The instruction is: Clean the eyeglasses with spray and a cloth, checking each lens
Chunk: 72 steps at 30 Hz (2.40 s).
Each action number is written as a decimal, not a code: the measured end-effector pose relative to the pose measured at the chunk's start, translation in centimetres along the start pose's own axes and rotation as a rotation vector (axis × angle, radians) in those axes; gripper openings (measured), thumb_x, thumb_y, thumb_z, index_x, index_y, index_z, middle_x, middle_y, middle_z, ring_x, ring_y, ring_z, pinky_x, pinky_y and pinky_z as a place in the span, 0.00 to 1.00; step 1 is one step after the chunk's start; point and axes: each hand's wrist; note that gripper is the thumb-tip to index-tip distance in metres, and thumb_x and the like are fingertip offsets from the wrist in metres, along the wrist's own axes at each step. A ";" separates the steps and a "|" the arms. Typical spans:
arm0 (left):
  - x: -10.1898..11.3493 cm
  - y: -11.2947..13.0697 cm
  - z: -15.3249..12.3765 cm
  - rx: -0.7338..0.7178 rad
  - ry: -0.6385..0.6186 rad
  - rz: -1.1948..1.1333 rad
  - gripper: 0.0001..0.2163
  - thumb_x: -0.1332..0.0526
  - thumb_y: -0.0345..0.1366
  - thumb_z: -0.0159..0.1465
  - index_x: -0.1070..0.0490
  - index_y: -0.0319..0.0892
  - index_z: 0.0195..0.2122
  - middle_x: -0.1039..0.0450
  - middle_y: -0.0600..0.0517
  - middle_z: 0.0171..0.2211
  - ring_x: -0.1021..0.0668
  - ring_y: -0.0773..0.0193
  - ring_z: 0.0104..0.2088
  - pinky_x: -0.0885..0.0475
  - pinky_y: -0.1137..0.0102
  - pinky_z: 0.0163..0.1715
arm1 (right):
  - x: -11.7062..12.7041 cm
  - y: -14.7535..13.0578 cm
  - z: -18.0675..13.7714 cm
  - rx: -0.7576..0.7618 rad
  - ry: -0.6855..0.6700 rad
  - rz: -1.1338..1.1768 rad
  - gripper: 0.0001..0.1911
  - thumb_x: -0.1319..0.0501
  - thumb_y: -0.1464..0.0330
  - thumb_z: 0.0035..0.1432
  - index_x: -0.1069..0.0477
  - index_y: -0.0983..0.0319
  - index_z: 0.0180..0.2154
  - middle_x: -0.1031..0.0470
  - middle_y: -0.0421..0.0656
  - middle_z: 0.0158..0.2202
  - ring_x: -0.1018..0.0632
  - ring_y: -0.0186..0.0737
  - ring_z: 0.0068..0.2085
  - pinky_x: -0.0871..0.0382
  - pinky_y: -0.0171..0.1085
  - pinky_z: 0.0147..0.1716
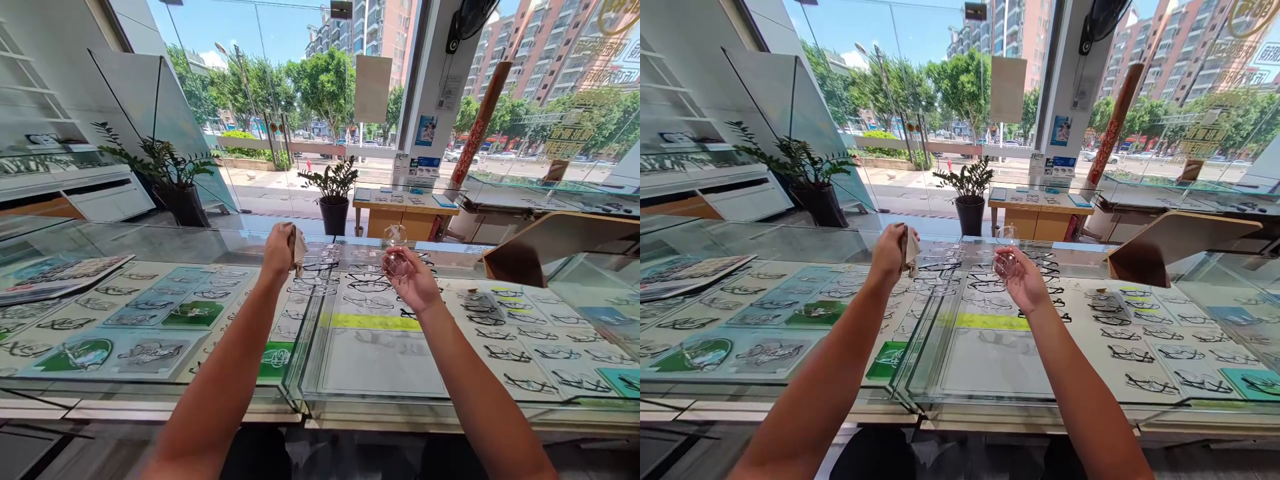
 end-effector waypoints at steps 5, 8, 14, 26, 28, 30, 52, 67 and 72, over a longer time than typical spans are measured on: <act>-4.3 0.7 -6.1 0.047 -0.491 -0.145 0.20 0.31 0.55 0.59 0.33 0.44 0.36 0.30 0.55 0.31 0.28 0.66 0.29 0.29 0.72 0.31 | -0.5 0.6 -0.4 0.027 -0.027 -0.077 0.07 0.27 0.61 0.60 0.19 0.57 0.37 0.15 0.41 0.43 0.17 0.38 0.45 0.21 0.36 0.49; -5.7 0.2 -8.3 0.017 -0.579 -0.126 0.22 0.30 0.57 0.59 0.32 0.44 0.37 0.29 0.55 0.32 0.27 0.66 0.31 0.29 0.71 0.34 | -0.9 0.8 -0.6 0.047 -0.032 -0.119 0.07 0.27 0.61 0.60 0.20 0.57 0.35 0.15 0.41 0.43 0.17 0.38 0.45 0.22 0.37 0.49; -6.7 -0.7 -9.7 0.085 -0.718 -0.178 0.22 0.31 0.57 0.63 0.30 0.43 0.40 0.25 0.53 0.35 0.24 0.64 0.34 0.27 0.70 0.37 | -1.4 1.2 -0.6 0.067 -0.046 -0.200 0.11 0.23 0.60 0.55 0.20 0.58 0.32 0.15 0.41 0.38 0.18 0.37 0.42 0.25 0.35 0.45; -6.7 -0.2 -10.9 0.392 -0.879 -0.270 0.24 0.29 0.59 0.61 0.22 0.40 0.41 0.19 0.48 0.34 0.21 0.63 0.31 0.26 0.69 0.35 | -1.3 2.5 -0.3 -0.008 -0.045 -0.230 0.16 0.21 0.57 0.50 0.21 0.58 0.33 0.16 0.40 0.35 0.22 0.36 0.30 0.28 0.34 0.27; -6.5 -0.3 -10.9 0.432 -0.906 -0.299 0.24 0.27 0.57 0.60 0.21 0.40 0.42 0.18 0.47 0.35 0.20 0.63 0.32 0.25 0.69 0.36 | -1.3 2.6 -0.3 -0.023 -0.049 -0.213 0.16 0.21 0.57 0.50 0.21 0.59 0.33 0.16 0.40 0.34 0.22 0.35 0.29 0.28 0.33 0.26; -6.5 -0.4 -10.9 0.458 -0.938 -0.343 0.23 0.25 0.53 0.58 0.20 0.41 0.46 0.18 0.46 0.38 0.19 0.62 0.33 0.24 0.68 0.38 | -1.1 2.8 -0.2 -0.028 -0.044 -0.195 0.15 0.22 0.57 0.52 0.20 0.60 0.33 0.17 0.40 0.32 0.23 0.35 0.28 0.29 0.33 0.25; -7.5 0.1 -13.2 0.353 -0.836 -0.322 0.24 0.21 0.47 0.53 0.22 0.38 0.43 0.24 0.51 0.33 0.26 0.68 0.30 0.31 0.73 0.31 | -1.0 3.9 -0.1 -0.020 0.054 -0.065 0.14 0.22 0.60 0.50 0.18 0.62 0.32 0.18 0.40 0.34 0.24 0.33 0.32 0.26 0.32 0.33; -8.4 -0.3 -13.7 0.297 -0.591 -0.348 0.25 0.26 0.58 0.57 0.25 0.38 0.33 0.27 0.54 0.26 0.30 0.71 0.25 0.35 0.74 0.27 | -1.6 4.2 -0.4 -0.070 -0.032 -0.086 0.17 0.20 0.58 0.48 0.18 0.61 0.34 0.19 0.39 0.31 0.22 0.32 0.31 0.24 0.30 0.31; -7.2 -0.2 -11.9 0.472 -0.893 -0.403 0.25 0.22 0.54 0.54 0.22 0.36 0.36 0.23 0.49 0.31 0.25 0.67 0.28 0.30 0.72 0.31 | -1.1 3.5 -0.2 -0.040 0.004 -0.101 0.17 0.20 0.57 0.47 0.18 0.63 0.31 0.18 0.40 0.32 0.22 0.33 0.32 0.24 0.31 0.32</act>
Point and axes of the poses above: each hand's wrist, its own z-axis towards the middle knuckle, its own x-axis out of the back of the hand, y = z × x
